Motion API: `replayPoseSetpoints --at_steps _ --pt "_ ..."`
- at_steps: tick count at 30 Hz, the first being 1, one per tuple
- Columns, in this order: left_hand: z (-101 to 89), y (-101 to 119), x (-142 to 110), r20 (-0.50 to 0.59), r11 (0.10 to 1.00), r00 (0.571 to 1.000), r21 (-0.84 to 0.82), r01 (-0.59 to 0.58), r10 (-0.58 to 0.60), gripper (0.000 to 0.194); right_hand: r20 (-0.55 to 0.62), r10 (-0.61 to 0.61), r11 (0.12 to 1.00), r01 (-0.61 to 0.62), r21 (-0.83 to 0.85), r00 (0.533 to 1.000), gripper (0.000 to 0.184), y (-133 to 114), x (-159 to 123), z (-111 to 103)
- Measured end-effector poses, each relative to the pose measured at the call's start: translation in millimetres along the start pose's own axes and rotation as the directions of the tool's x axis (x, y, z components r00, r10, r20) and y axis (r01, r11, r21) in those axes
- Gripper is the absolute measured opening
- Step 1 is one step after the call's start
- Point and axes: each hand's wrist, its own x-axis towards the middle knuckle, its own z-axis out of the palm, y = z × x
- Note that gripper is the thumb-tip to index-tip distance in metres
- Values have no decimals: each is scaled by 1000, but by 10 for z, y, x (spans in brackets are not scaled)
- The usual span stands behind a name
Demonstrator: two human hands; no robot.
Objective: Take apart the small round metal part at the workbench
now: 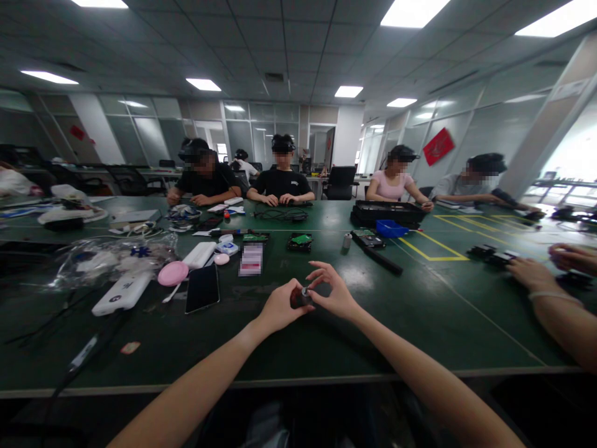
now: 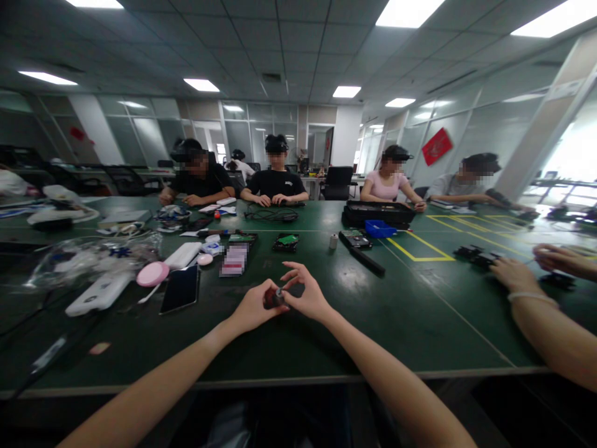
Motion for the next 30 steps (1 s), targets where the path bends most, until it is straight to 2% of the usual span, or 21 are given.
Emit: replayPoseSetpoints --at_steps 13,20,30 --pt "6 -12 4 1 1000 1000 -12 -5 5 37 -30 22 999 -21 36 999 64 49 -3 20" --pt "7 6 -3 -7 1000 1000 -16 -5 4 36 -120 42 997 -34 66 992 64 64 14 -13" --pt "-6 15 -1 -1 1000 1000 -9 4 -4 37 25 85 993 -87 83 996 66 3 -5 3"
